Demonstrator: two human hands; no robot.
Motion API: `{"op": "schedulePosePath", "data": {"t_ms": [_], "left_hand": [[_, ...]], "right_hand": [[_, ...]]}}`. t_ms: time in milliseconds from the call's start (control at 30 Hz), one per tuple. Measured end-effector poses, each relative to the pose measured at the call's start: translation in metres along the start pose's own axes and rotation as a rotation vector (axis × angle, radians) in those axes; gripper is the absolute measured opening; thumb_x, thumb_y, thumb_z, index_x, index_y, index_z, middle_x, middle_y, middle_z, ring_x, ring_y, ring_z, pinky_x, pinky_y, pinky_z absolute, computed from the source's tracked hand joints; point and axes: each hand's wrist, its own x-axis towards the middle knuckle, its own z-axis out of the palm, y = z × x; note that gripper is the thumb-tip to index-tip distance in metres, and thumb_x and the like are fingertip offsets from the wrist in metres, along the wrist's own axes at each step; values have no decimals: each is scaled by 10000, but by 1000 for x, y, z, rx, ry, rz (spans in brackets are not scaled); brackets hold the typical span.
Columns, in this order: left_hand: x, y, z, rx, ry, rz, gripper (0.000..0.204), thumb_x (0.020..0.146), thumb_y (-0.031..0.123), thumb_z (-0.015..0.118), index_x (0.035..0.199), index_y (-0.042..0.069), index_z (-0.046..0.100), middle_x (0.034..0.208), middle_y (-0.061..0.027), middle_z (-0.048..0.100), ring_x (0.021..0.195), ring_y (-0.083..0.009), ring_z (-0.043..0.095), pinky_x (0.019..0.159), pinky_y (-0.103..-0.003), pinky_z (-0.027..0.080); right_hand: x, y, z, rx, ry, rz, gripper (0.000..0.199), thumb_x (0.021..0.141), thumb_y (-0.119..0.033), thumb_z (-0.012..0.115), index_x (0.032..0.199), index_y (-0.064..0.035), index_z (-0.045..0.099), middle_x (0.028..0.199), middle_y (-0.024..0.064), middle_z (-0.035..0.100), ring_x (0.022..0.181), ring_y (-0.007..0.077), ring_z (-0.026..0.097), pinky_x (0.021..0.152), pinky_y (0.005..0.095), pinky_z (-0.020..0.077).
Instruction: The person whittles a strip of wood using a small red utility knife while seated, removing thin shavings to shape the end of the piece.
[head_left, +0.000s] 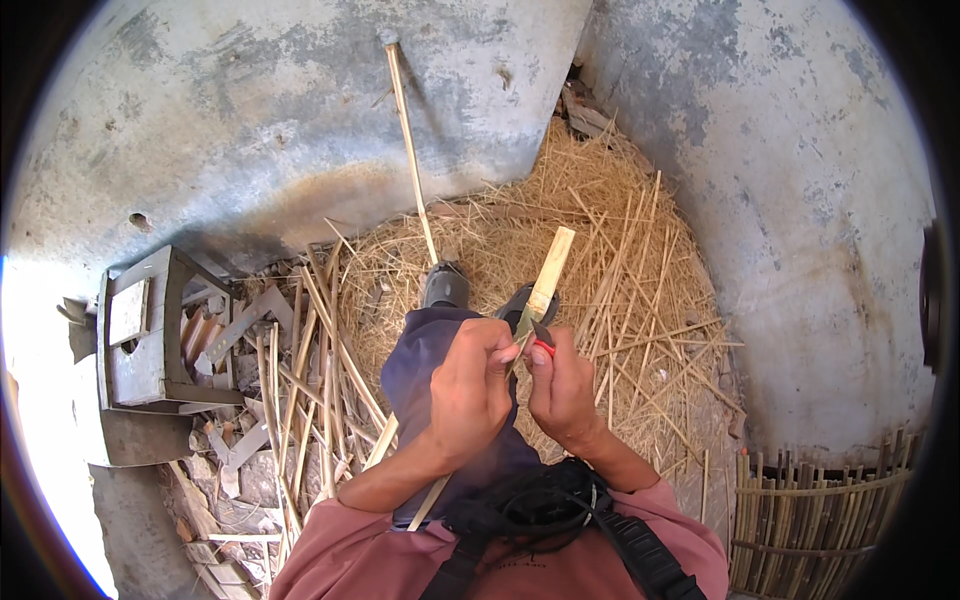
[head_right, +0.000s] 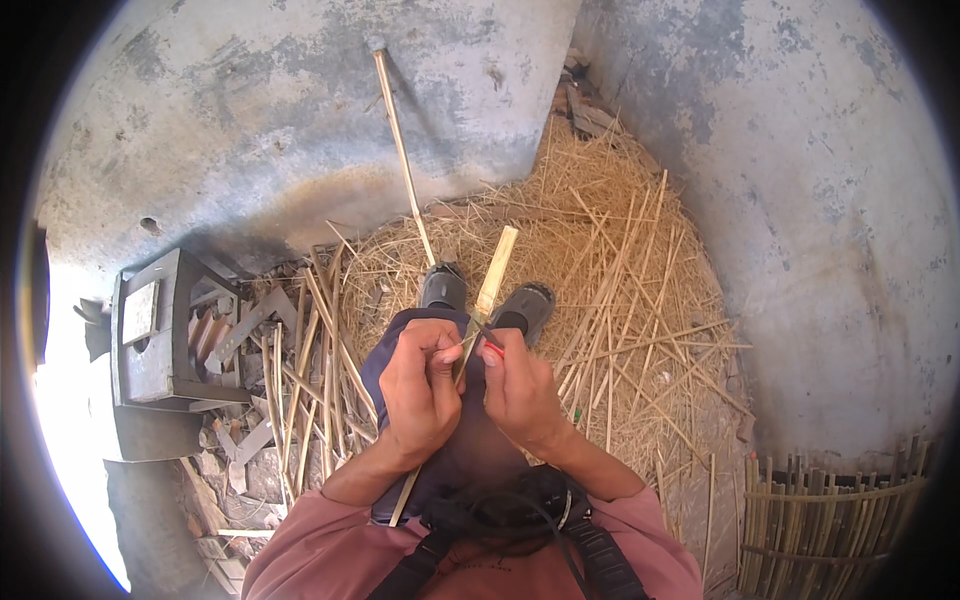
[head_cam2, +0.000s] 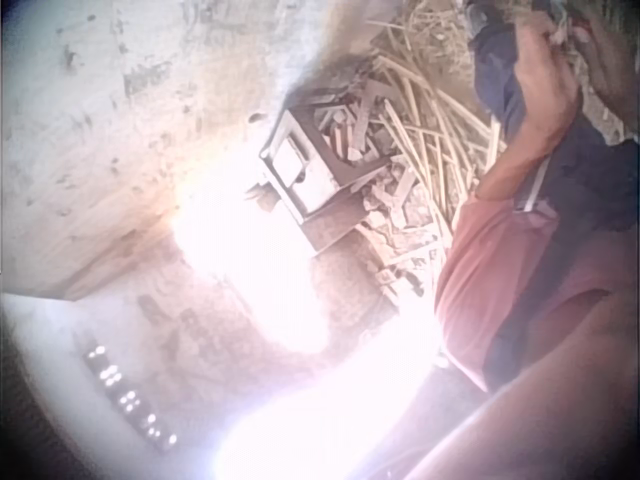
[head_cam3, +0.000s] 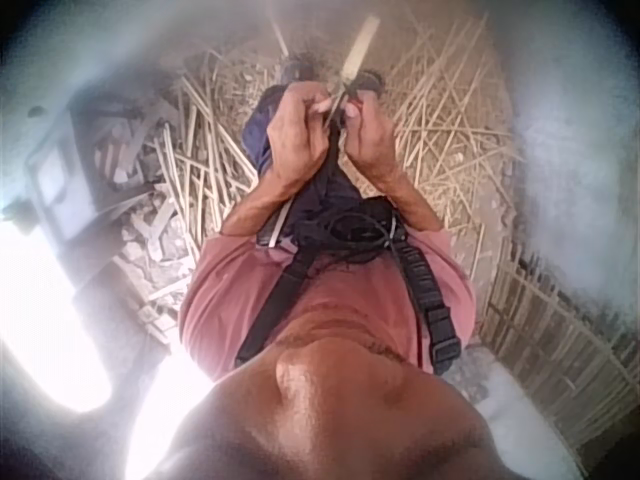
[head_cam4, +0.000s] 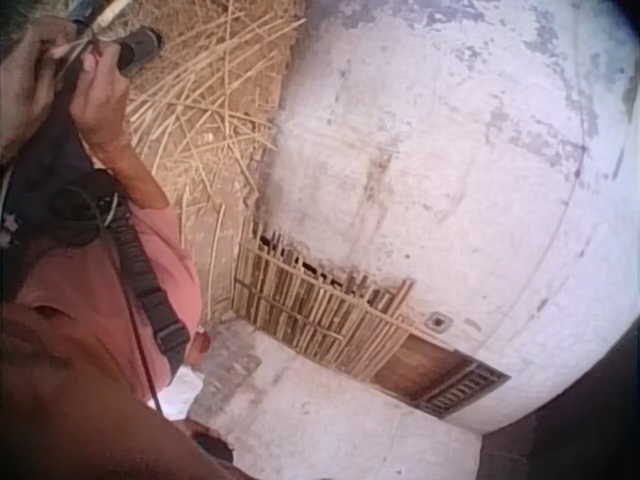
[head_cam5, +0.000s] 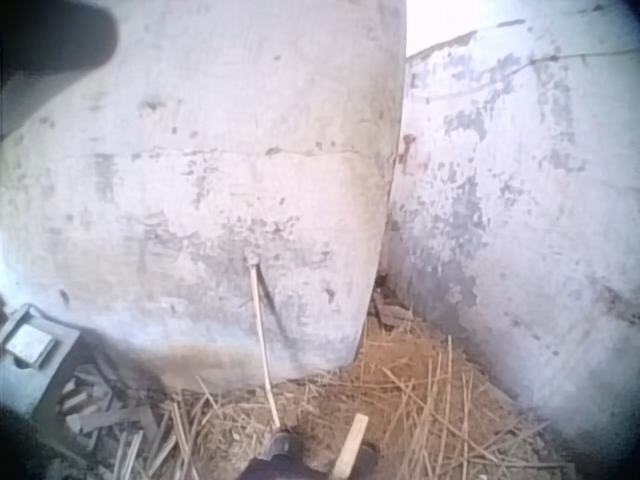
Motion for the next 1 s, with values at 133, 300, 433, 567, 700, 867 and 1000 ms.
{"op": "schedulePosePath", "data": {"t_ms": [133,300,433,567,700,867,1000], "left_hand": [[1,0,1,40,10,40,151,958,-104,596,1075,-19,552,947,-139,619,695,-229,615,597,-318,512],[2,3,4,48,33,63,52,1040,-40,500,1008,-34,541,959,-128,612,557,-84,538,488,-244,428],[1,1,4,81,45,80,45,1032,-52,508,1014,-37,546,951,-130,614,552,-87,539,484,-245,430],[2,3,1,128,51,104,72,992,-93,541,1034,-37,553,970,-133,607,568,-119,557,494,-266,451],[2,4,-4,104,20,62,163,942,-137,577,1069,-37,557,1008,-142,603,617,-168,595,520,-307,496],[4,6,-4,65,9,50,125,961,-132,553,1042,-36,552,986,-137,591,595,-148,573,516,-297,480],[3,4,0,-32,14,-39,80,998,-107,519,1012,-28,526,942,-118,570,574,-128,545,512,-284,468]], "right_hand": [[2,-4,1,-26,-12,3,109,1035,-69,533,1098,16,560,821,217,669,694,415,692,561,453,509],[4,-4,4,-57,3,11,122,1032,-85,552,1108,10,557,808,221,670,706,422,696,555,458,509],[5,-7,7,-77,20,16,125,1032,-91,552,1111,6,556,795,219,670,712,430,697,561,472,510],[11,-19,0,-34,-61,76,142,1050,-127,528,1100,4,553,788,230,667,732,453,688,560,467,498],[18,-19,-12,192,-212,180,201,1083,-182,484,1081,5,558,710,157,630,593,312,648,538,374,457],[22,-8,-23,548,-372,338,242,1100,-200,456,1056,7,574,648,66,543,554,117,519,543,300,416],[17,-12,-20,381,-279,278,238,1094,-202,461,1078,-3,591,668,59,535,588,122,513,560,302,402]]}}
